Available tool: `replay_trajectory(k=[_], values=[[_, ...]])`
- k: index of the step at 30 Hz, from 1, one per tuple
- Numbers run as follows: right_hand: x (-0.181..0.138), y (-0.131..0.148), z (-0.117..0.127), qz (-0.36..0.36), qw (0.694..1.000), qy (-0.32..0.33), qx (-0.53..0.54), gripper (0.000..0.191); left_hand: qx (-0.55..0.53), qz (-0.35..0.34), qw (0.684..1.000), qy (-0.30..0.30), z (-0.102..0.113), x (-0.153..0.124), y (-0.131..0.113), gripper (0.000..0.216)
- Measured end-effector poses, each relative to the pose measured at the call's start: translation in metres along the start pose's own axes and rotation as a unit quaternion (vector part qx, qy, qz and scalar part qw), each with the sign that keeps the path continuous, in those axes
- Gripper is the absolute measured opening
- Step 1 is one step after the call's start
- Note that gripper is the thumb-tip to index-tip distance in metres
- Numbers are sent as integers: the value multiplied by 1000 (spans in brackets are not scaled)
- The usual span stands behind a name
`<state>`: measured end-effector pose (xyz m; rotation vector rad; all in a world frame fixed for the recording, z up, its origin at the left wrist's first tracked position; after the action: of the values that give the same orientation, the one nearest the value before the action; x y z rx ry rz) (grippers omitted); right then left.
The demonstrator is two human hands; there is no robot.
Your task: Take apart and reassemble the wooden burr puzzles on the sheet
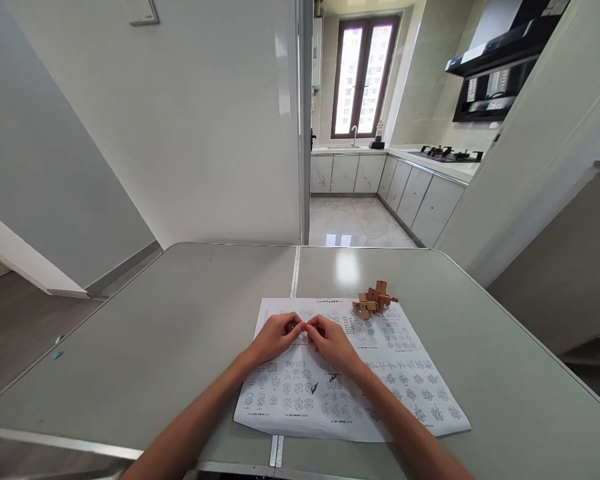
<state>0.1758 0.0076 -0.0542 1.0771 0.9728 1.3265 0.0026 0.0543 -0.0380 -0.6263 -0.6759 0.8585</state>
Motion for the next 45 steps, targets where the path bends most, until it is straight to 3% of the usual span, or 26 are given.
replay_trajectory(k=[13, 45], values=[[-1, 3, 1, 0, 1000, -1, -13, 42, -5, -1, 1000, 1, 0, 0, 1, 38], [-2, 4, 2, 4, 1000, -5, -7, 32, -20, -1, 1000, 1, 1, -1, -2, 32]])
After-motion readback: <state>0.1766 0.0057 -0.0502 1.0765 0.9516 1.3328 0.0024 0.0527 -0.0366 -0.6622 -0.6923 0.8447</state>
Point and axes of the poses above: each hand's wrist, its own x-axis towards the middle knuckle, its own z-axis out of the back of the hand, y = z × x, the point moved 2 cm from there along x, towards the middle knuckle, and after that the axes turned 9 degrees about -y, right-handed, at the moved point
